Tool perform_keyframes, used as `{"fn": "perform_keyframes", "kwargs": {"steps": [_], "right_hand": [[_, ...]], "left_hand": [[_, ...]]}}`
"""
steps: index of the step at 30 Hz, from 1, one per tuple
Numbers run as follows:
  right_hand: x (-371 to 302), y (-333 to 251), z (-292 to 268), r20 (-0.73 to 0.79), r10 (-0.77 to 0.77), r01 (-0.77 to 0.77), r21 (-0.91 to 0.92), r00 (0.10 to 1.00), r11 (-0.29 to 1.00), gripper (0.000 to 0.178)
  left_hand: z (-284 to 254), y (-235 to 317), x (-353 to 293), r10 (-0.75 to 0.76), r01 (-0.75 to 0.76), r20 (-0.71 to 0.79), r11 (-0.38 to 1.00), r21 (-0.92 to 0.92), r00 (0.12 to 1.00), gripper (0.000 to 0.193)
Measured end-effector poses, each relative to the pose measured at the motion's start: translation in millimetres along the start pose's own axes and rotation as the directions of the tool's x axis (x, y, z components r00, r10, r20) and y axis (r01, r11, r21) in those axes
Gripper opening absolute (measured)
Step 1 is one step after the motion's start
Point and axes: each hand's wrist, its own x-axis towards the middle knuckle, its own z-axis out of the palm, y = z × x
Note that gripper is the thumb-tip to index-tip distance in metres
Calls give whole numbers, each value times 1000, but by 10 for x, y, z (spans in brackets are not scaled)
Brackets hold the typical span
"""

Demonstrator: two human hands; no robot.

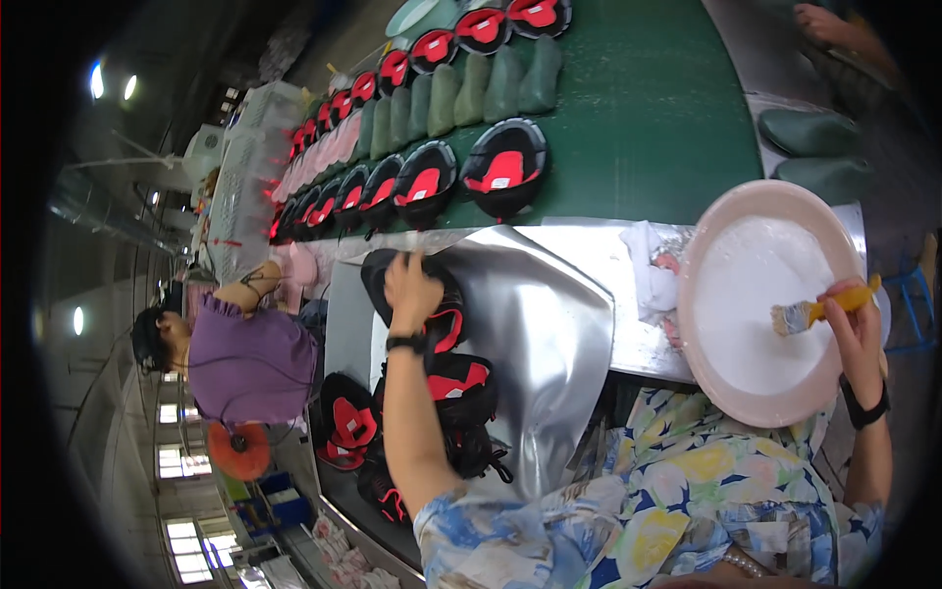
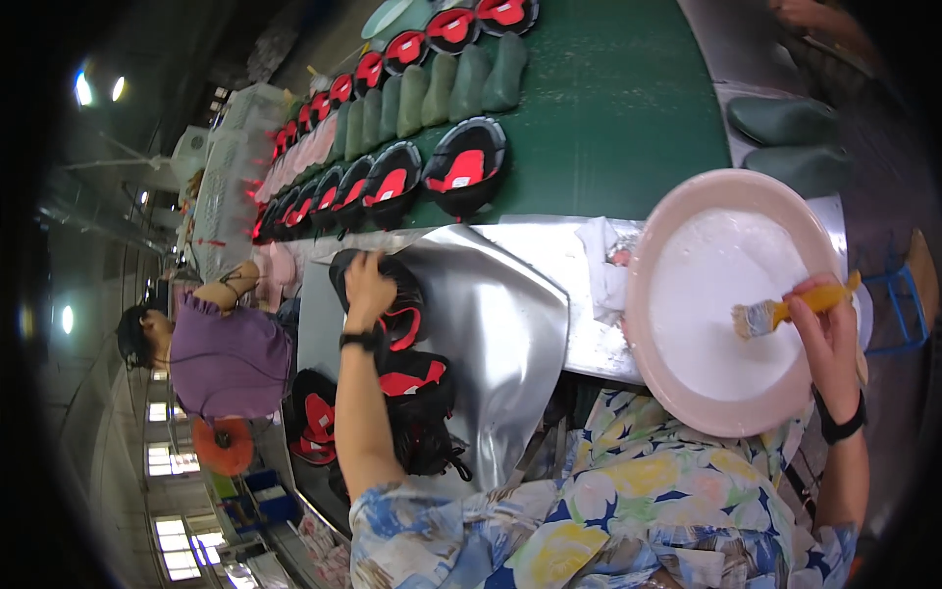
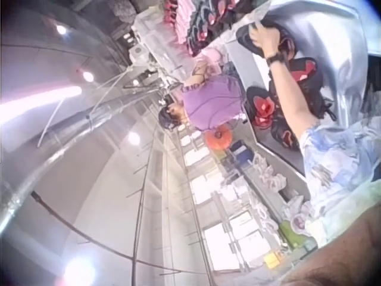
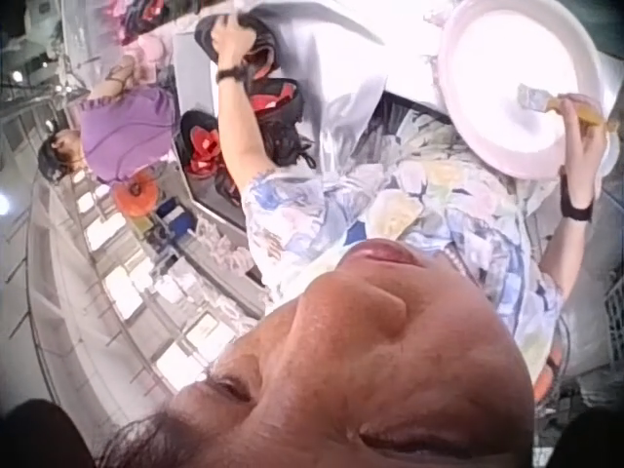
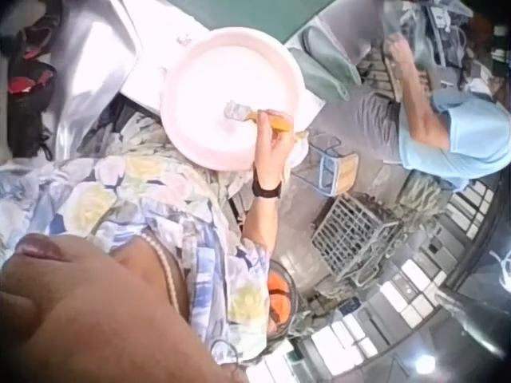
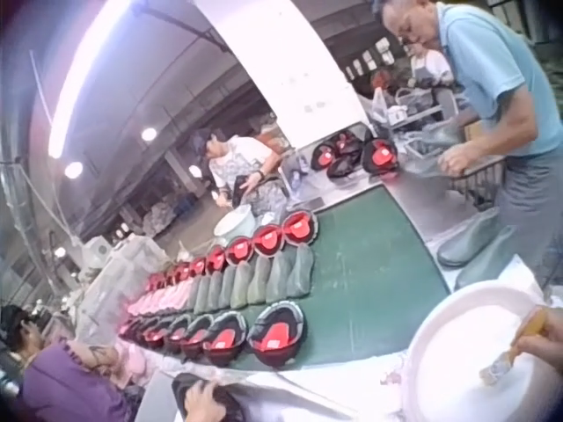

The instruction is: Applying glue to the interior edges of shoe uppers using a brush on an assembly line.

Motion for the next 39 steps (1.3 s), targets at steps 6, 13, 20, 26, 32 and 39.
{"fn": "perform_keyframes", "kwargs": {"steps": [6,13,20,26,32,39], "right_hand": [[203,-19,138,73,-94,94,5,993,996,17],[157,-69,305,161,-220,243,-143,962,959,23],[16,-38,656,551,-266,461,-251,791,851,24],[232,-38,35,447,-220,428,-442,867,788,23],[380,-501,-160,161,-686,692,22,709,721,20],[358,-611,-267,49,-642,642,-125,765,756,24]], "left_hand": [[120,-122,-816,26,-20,-82,997,76,996,66],[-882,-64,-698,108,-134,-484,991,-19,868,52],[-1311,357,-721,373,-535,-500,813,-231,782,45],[-1194,1517,-784,288,216,236,102,-971,928,42],[-1540,2593,-705,494,446,424,79,-891,759,30],[-1657,3047,-914,540,313,223,-81,-946,812,31]]}}
